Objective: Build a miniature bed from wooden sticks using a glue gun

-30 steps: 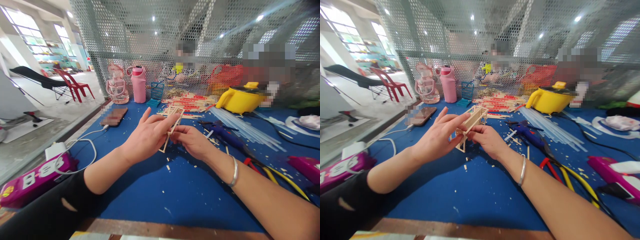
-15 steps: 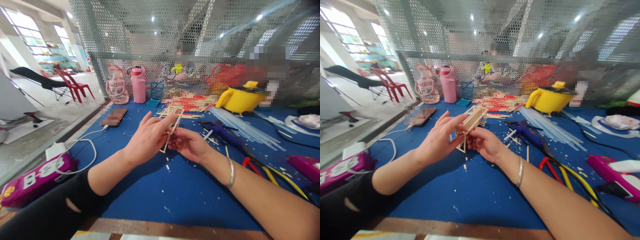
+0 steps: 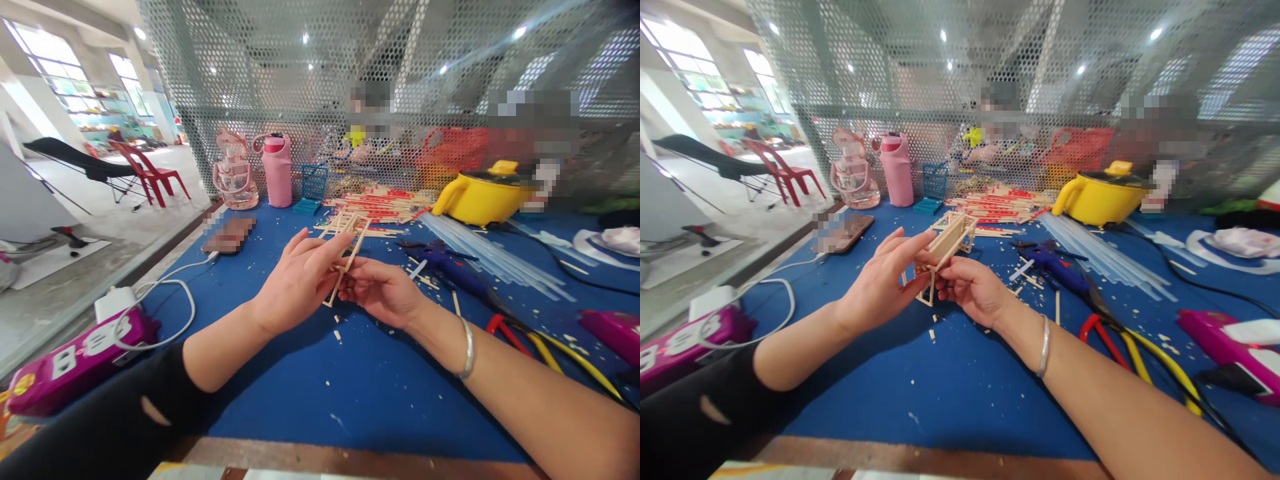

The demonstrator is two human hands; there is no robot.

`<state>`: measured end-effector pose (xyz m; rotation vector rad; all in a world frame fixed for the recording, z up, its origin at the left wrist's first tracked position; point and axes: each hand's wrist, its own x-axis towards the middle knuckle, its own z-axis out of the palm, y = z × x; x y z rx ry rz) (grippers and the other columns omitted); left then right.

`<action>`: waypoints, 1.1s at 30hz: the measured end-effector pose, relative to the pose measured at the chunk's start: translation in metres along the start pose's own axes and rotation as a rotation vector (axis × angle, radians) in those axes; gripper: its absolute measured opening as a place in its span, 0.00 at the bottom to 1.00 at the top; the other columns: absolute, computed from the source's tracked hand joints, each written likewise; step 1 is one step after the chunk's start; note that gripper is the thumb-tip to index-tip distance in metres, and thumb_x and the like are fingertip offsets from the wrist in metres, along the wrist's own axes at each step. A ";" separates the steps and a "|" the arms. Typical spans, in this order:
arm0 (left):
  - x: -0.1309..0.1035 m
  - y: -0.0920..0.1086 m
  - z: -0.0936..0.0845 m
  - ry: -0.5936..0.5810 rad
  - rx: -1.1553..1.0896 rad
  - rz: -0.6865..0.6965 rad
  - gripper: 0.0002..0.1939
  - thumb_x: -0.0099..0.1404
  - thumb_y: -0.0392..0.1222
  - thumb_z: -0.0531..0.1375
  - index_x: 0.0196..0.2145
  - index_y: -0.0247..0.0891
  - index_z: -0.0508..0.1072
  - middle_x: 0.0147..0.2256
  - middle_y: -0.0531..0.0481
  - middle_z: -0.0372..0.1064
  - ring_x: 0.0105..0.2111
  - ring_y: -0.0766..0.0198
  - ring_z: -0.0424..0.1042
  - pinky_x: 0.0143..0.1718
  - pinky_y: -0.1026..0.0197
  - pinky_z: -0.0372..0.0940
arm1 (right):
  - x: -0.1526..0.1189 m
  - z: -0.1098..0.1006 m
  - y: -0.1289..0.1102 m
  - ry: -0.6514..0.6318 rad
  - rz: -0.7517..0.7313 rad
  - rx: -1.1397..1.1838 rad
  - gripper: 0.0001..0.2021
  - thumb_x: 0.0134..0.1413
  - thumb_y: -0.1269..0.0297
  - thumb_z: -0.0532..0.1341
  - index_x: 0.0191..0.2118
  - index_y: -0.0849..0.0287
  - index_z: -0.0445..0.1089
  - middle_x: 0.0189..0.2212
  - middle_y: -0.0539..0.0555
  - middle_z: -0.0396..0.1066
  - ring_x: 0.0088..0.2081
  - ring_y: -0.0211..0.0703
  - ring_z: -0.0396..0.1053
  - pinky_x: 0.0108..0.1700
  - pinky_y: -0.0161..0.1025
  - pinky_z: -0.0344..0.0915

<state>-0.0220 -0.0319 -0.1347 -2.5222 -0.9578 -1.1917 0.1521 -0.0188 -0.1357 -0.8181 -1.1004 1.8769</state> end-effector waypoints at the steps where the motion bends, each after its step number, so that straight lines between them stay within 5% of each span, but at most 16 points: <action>1: 0.000 0.000 0.000 -0.003 -0.008 -0.002 0.30 0.62 0.31 0.56 0.60 0.40 0.52 0.44 0.50 0.74 0.48 0.62 0.68 0.60 0.48 0.52 | 0.000 0.000 0.000 0.011 -0.001 -0.003 0.07 0.37 0.69 0.61 0.28 0.59 0.72 0.23 0.50 0.68 0.28 0.37 0.63 0.32 0.36 0.61; 18: 0.003 -0.001 -0.004 0.005 -0.040 0.023 0.29 0.64 0.33 0.56 0.61 0.41 0.51 0.42 0.52 0.76 0.45 0.62 0.70 0.56 0.51 0.58 | 0.001 -0.002 -0.001 -0.005 -0.147 -0.197 0.07 0.38 0.69 0.61 0.27 0.60 0.75 0.23 0.50 0.68 0.27 0.36 0.63 0.31 0.36 0.58; 33: 0.004 0.000 -0.008 0.015 -0.068 0.006 0.29 0.64 0.32 0.55 0.61 0.41 0.52 0.44 0.48 0.73 0.46 0.61 0.69 0.51 0.54 0.63 | -0.002 -0.002 -0.002 0.035 -0.115 -0.157 0.08 0.34 0.69 0.65 0.28 0.60 0.76 0.23 0.50 0.70 0.26 0.35 0.63 0.31 0.36 0.59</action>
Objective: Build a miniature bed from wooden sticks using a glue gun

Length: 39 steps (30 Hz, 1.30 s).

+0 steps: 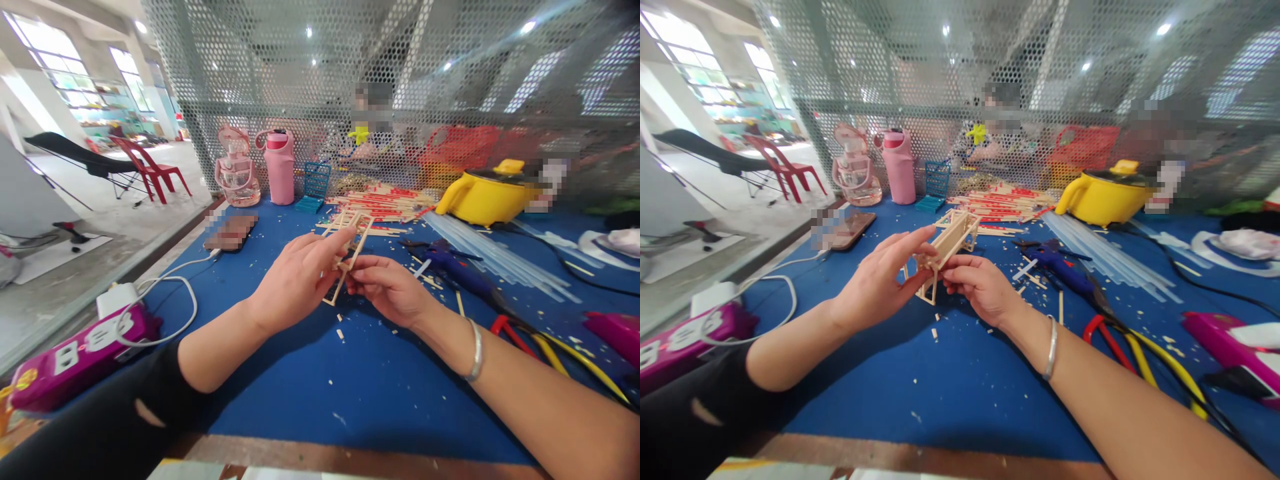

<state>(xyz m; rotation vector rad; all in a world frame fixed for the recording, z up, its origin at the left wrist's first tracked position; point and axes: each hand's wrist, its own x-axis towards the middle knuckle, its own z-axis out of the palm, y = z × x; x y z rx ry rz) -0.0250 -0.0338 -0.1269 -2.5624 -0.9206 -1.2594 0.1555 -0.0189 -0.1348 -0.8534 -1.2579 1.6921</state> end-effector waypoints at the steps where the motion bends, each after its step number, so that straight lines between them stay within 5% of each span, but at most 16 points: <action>1: 0.000 0.001 -0.001 0.003 0.006 0.004 0.29 0.63 0.32 0.56 0.60 0.41 0.52 0.46 0.47 0.72 0.47 0.60 0.68 0.51 0.54 0.63 | 0.000 0.000 0.000 -0.006 -0.008 -0.007 0.08 0.35 0.69 0.65 0.28 0.59 0.77 0.24 0.50 0.70 0.26 0.35 0.63 0.31 0.36 0.58; 5: -0.006 0.008 -0.005 0.081 0.062 -0.058 0.25 0.60 0.32 0.59 0.55 0.39 0.58 0.48 0.44 0.68 0.48 0.59 0.65 0.51 0.54 0.62 | 0.000 -0.001 0.000 -0.014 -0.036 -0.038 0.08 0.36 0.69 0.65 0.29 0.58 0.77 0.25 0.50 0.71 0.26 0.35 0.62 0.31 0.36 0.58; 8: -0.012 0.013 -0.006 0.172 -0.001 -0.339 0.19 0.59 0.36 0.60 0.48 0.38 0.62 0.41 0.47 0.67 0.41 0.61 0.67 0.44 0.55 0.65 | 0.000 -0.001 0.003 -0.021 -0.067 -0.082 0.07 0.38 0.67 0.66 0.30 0.56 0.77 0.27 0.49 0.73 0.27 0.34 0.63 0.32 0.36 0.58; 11: -0.016 0.014 -0.002 0.117 -0.120 -0.651 0.20 0.55 0.40 0.63 0.44 0.38 0.61 0.36 0.50 0.65 0.35 0.63 0.67 0.36 0.57 0.67 | 0.000 0.002 0.005 -0.008 -0.115 -0.152 0.07 0.40 0.66 0.68 0.30 0.55 0.77 0.28 0.48 0.73 0.28 0.34 0.64 0.35 0.35 0.60; 14: -0.018 0.013 0.004 0.057 -0.158 -0.750 0.22 0.53 0.40 0.64 0.44 0.38 0.61 0.37 0.49 0.65 0.36 0.62 0.66 0.37 0.55 0.66 | -0.002 0.006 0.005 0.050 -0.153 -0.223 0.06 0.40 0.65 0.69 0.29 0.56 0.76 0.27 0.48 0.74 0.30 0.35 0.66 0.38 0.36 0.61; 22: -0.018 0.012 0.004 0.076 0.026 -0.367 0.35 0.56 0.36 0.61 0.59 0.39 0.53 0.60 0.37 0.49 0.60 0.50 0.51 0.58 0.43 0.53 | -0.013 0.019 0.000 0.203 -0.282 -0.525 0.05 0.44 0.62 0.67 0.29 0.56 0.75 0.27 0.50 0.74 0.29 0.40 0.67 0.35 0.39 0.62; 31: -0.012 0.008 0.003 0.085 -0.058 -0.231 0.22 0.62 0.35 0.57 0.54 0.38 0.61 0.54 0.41 0.62 0.54 0.58 0.63 0.54 0.53 0.62 | -0.011 0.014 0.005 0.140 -0.235 -0.318 0.04 0.42 0.65 0.65 0.28 0.54 0.76 0.25 0.49 0.73 0.30 0.40 0.66 0.37 0.39 0.61; 36: -0.013 0.005 0.007 0.097 -0.078 -0.235 0.24 0.62 0.36 0.59 0.55 0.41 0.61 0.52 0.43 0.65 0.50 0.59 0.67 0.49 0.56 0.67 | -0.006 0.009 0.008 0.146 -0.092 -0.033 0.03 0.40 0.66 0.63 0.25 0.56 0.75 0.23 0.49 0.69 0.26 0.37 0.61 0.31 0.37 0.58; 39: -0.013 0.004 0.006 0.075 -0.057 -0.204 0.24 0.61 0.34 0.60 0.55 0.40 0.61 0.49 0.44 0.67 0.48 0.60 0.68 0.49 0.57 0.66 | -0.004 0.007 0.006 0.045 0.030 0.073 0.05 0.38 0.66 0.65 0.27 0.59 0.74 0.22 0.48 0.66 0.24 0.34 0.60 0.30 0.36 0.58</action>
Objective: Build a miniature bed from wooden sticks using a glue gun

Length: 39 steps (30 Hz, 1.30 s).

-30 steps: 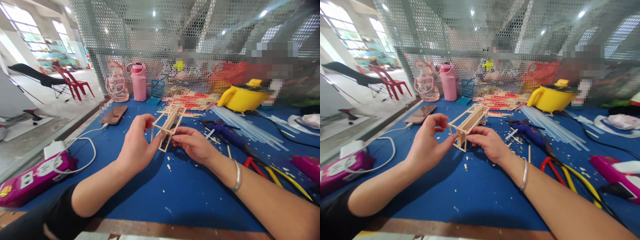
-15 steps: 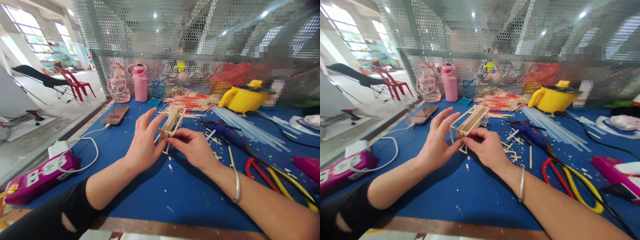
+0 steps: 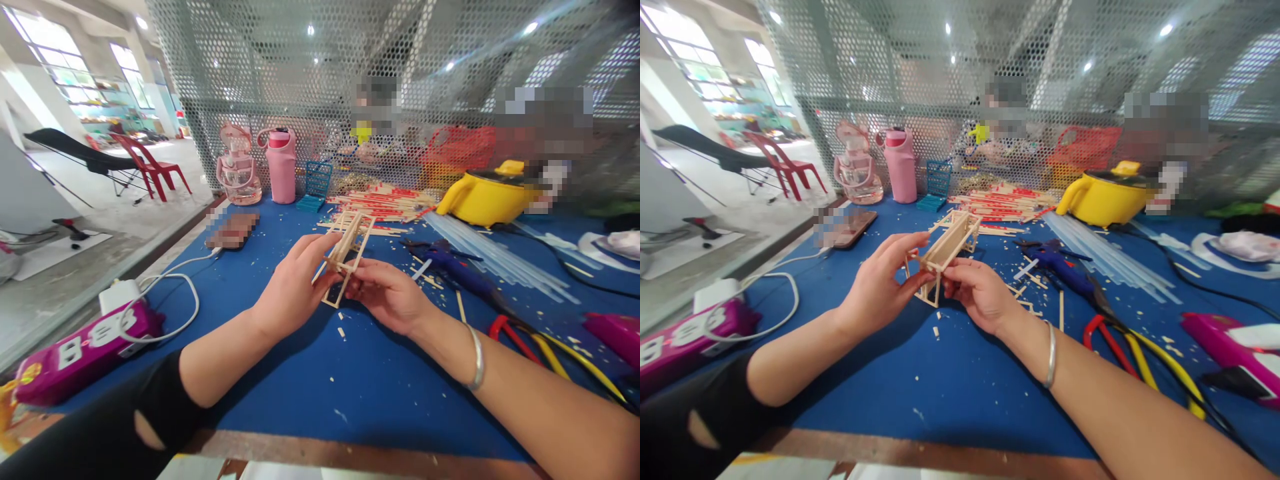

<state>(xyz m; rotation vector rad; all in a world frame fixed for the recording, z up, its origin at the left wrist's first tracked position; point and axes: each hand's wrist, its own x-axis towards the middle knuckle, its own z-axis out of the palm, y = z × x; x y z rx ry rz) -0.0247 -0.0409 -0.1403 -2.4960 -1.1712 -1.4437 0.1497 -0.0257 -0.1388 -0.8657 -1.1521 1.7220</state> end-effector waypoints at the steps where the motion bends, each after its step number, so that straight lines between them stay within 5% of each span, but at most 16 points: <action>1: 0.000 0.000 0.000 -0.008 0.001 0.009 0.25 0.61 0.34 0.60 0.55 0.39 0.60 0.48 0.44 0.68 0.48 0.60 0.68 0.50 0.57 0.66 | 0.001 -0.001 0.000 -0.041 0.055 0.035 0.06 0.38 0.65 0.65 0.27 0.59 0.73 0.21 0.48 0.65 0.23 0.34 0.59 0.30 0.36 0.59; 4: 0.001 -0.001 -0.001 -0.022 -0.019 0.034 0.26 0.60 0.33 0.60 0.55 0.38 0.59 0.48 0.44 0.68 0.49 0.61 0.67 0.50 0.57 0.65 | 0.003 -0.005 -0.001 -0.125 0.155 0.081 0.08 0.39 0.64 0.67 0.29 0.60 0.72 0.18 0.46 0.61 0.22 0.32 0.57 0.28 0.33 0.58; 9: 0.001 -0.002 0.000 -0.009 -0.047 0.020 0.26 0.61 0.33 0.59 0.57 0.40 0.58 0.50 0.42 0.66 0.51 0.59 0.66 0.51 0.53 0.64 | 0.006 -0.003 0.001 -0.097 0.094 0.020 0.09 0.40 0.62 0.67 0.29 0.59 0.71 0.19 0.45 0.59 0.22 0.31 0.56 0.27 0.32 0.57; 15: -0.010 -0.005 0.004 -0.026 -0.121 -0.199 0.39 0.57 0.39 0.63 0.62 0.38 0.49 0.57 0.35 0.56 0.58 0.49 0.58 0.54 0.44 0.60 | 0.004 -0.001 -0.004 -0.008 -0.014 -0.338 0.10 0.42 0.58 0.62 0.27 0.59 0.67 0.20 0.46 0.60 0.22 0.32 0.56 0.26 0.33 0.53; 19: -0.013 -0.006 0.006 -0.123 -0.249 -0.431 0.43 0.57 0.42 0.63 0.63 0.37 0.45 0.45 0.41 0.68 0.45 0.55 0.69 0.47 0.49 0.65 | 0.006 -0.013 -0.010 0.015 -0.055 -0.572 0.11 0.44 0.57 0.62 0.26 0.61 0.69 0.19 0.47 0.63 0.21 0.32 0.55 0.25 0.34 0.51; 22: -0.009 -0.006 0.008 -0.157 -0.291 -0.461 0.38 0.58 0.38 0.60 0.63 0.37 0.47 0.35 0.49 0.70 0.36 0.62 0.71 0.44 0.54 0.66 | 0.007 -0.023 -0.018 0.046 -0.125 -0.779 0.07 0.42 0.62 0.63 0.23 0.61 0.72 0.16 0.47 0.64 0.21 0.33 0.55 0.26 0.35 0.48; 28: -0.001 -0.010 0.012 -0.128 -0.267 -0.485 0.39 0.57 0.38 0.60 0.63 0.35 0.48 0.42 0.44 0.69 0.41 0.59 0.69 0.46 0.53 0.65 | 0.000 -0.023 -0.033 0.085 -0.296 -1.008 0.08 0.48 0.60 0.60 0.29 0.58 0.73 0.21 0.47 0.68 0.25 0.36 0.60 0.29 0.35 0.52; 32: -0.003 0.008 0.002 0.101 -0.202 -0.632 0.39 0.52 0.38 0.62 0.60 0.33 0.54 0.55 0.36 0.58 0.53 0.53 0.61 0.51 0.51 0.60 | -0.004 -0.013 -0.032 0.012 -0.302 -1.058 0.12 0.55 0.58 0.55 0.27 0.59 0.70 0.20 0.48 0.68 0.23 0.36 0.61 0.28 0.35 0.56; 34: -0.006 0.025 -0.003 0.165 -0.302 -0.871 0.28 0.57 0.40 0.58 0.55 0.32 0.61 0.48 0.38 0.64 0.44 0.58 0.67 0.42 0.56 0.66 | -0.007 -0.008 -0.030 -0.014 -0.311 -1.069 0.13 0.56 0.58 0.54 0.27 0.59 0.69 0.21 0.47 0.68 0.23 0.35 0.61 0.29 0.34 0.57; 35: -0.007 0.034 -0.003 0.093 -0.407 -0.972 0.23 0.61 0.43 0.54 0.52 0.31 0.64 0.41 0.40 0.67 0.37 0.61 0.69 0.35 0.59 0.67 | -0.009 -0.006 -0.030 -0.016 -0.338 -1.083 0.13 0.57 0.58 0.54 0.28 0.59 0.69 0.21 0.47 0.68 0.24 0.35 0.62 0.29 0.34 0.58; 39: -0.012 0.053 0.006 -0.093 -0.484 -0.993 0.18 0.63 0.45 0.52 0.42 0.28 0.72 0.25 0.49 0.66 0.22 0.67 0.65 0.22 0.64 0.62 | -0.018 0.002 -0.028 0.023 -0.577 -1.205 0.10 0.58 0.61 0.55 0.33 0.58 0.71 0.26 0.49 0.72 0.28 0.37 0.66 0.33 0.34 0.59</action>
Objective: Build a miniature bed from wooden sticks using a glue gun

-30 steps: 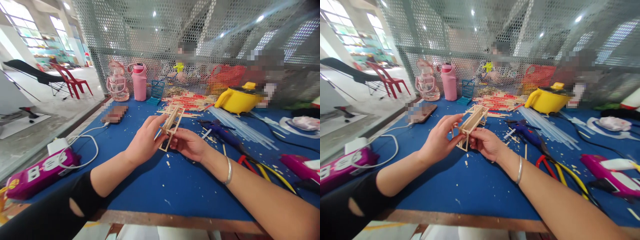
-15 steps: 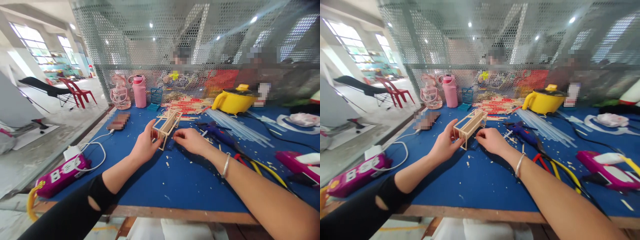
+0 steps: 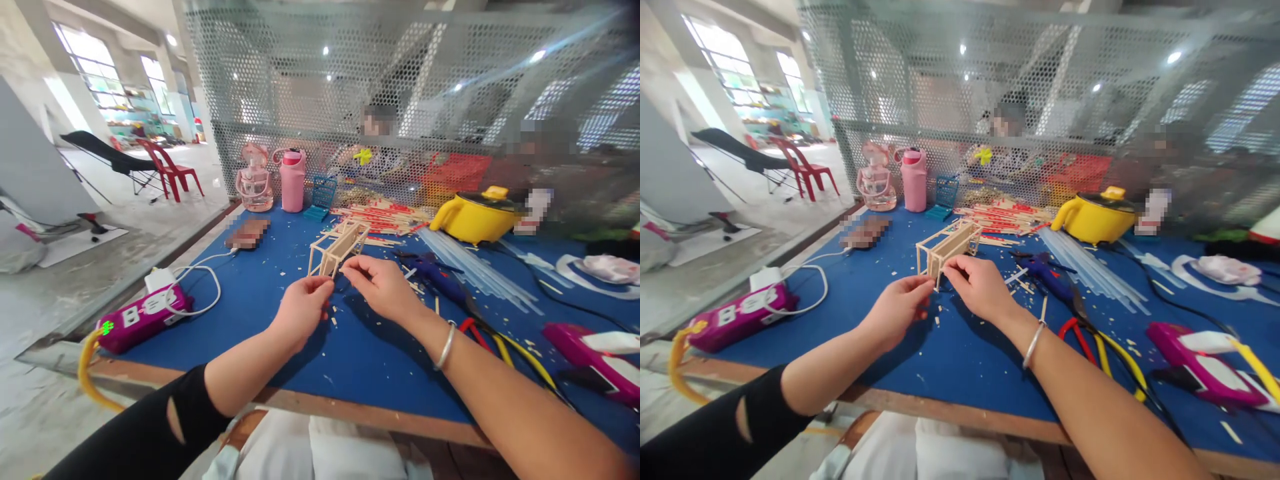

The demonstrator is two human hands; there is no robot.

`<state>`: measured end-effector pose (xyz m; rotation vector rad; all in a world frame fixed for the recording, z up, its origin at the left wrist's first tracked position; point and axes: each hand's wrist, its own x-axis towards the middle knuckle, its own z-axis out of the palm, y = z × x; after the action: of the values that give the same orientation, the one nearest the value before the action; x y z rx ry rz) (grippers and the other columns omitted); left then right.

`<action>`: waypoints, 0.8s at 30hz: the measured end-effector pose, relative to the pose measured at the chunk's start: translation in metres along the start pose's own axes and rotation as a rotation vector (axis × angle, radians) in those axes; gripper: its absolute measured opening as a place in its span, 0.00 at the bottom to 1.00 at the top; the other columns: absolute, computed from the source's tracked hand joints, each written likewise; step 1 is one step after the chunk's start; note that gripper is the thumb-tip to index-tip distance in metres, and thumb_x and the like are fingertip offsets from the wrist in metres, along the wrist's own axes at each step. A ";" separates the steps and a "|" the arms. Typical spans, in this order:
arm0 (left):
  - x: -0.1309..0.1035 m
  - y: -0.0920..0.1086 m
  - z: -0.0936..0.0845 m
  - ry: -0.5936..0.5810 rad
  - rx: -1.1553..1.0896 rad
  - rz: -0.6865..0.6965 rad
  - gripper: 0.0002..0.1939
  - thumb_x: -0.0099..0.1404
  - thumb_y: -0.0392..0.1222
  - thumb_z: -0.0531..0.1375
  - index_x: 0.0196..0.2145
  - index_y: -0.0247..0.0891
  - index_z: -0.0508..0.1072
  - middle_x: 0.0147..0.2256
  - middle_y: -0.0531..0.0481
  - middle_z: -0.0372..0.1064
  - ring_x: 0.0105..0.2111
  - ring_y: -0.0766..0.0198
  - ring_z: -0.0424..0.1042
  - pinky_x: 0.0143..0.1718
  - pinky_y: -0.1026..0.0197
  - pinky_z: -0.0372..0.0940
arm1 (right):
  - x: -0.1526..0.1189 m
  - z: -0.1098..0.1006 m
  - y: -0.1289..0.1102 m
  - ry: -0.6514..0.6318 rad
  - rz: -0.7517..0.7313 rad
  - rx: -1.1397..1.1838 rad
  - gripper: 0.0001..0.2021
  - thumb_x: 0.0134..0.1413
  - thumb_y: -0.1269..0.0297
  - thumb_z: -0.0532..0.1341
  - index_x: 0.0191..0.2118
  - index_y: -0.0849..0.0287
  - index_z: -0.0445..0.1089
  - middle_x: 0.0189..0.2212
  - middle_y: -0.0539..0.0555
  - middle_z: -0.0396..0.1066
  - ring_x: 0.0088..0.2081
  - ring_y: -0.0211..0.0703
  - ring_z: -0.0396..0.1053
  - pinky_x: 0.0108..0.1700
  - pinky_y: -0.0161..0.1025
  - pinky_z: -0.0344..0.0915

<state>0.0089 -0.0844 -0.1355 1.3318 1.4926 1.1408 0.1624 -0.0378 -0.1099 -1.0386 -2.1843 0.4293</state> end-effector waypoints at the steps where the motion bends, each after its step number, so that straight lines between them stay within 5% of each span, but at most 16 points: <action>1: 0.001 -0.002 0.003 0.002 0.032 0.019 0.17 0.62 0.44 0.53 0.43 0.28 0.71 0.25 0.50 0.66 0.21 0.68 0.64 0.22 0.65 0.61 | -0.001 0.000 -0.002 0.033 -0.038 -0.034 0.09 0.58 0.62 0.55 0.34 0.58 0.71 0.28 0.50 0.72 0.29 0.37 0.67 0.34 0.34 0.60; 9: 0.031 -0.008 0.002 -0.020 0.468 0.266 0.12 0.60 0.44 0.56 0.28 0.37 0.77 0.24 0.45 0.72 0.27 0.59 0.68 0.33 0.58 0.61 | -0.001 0.003 0.006 0.215 0.001 -0.044 0.08 0.57 0.62 0.57 0.33 0.59 0.71 0.25 0.49 0.72 0.26 0.36 0.67 0.30 0.32 0.61; 19: 0.038 -0.012 -0.012 -0.017 0.685 0.338 0.14 0.64 0.43 0.51 0.33 0.37 0.77 0.31 0.40 0.76 0.33 0.53 0.73 0.37 0.56 0.64 | -0.001 0.008 0.014 0.210 -0.106 -0.179 0.06 0.55 0.64 0.59 0.32 0.58 0.74 0.27 0.50 0.74 0.28 0.37 0.69 0.34 0.34 0.63; 24: 0.037 -0.009 -0.010 -0.017 0.636 0.341 0.14 0.64 0.42 0.52 0.32 0.38 0.77 0.30 0.42 0.76 0.32 0.56 0.73 0.37 0.58 0.63 | -0.002 0.014 0.012 0.200 -0.030 -0.111 0.07 0.53 0.63 0.60 0.33 0.57 0.74 0.26 0.50 0.74 0.27 0.38 0.69 0.33 0.34 0.64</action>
<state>-0.0071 -0.0490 -0.1421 2.0834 1.7365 0.8714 0.1605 -0.0317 -0.1277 -1.0591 -2.0605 0.1829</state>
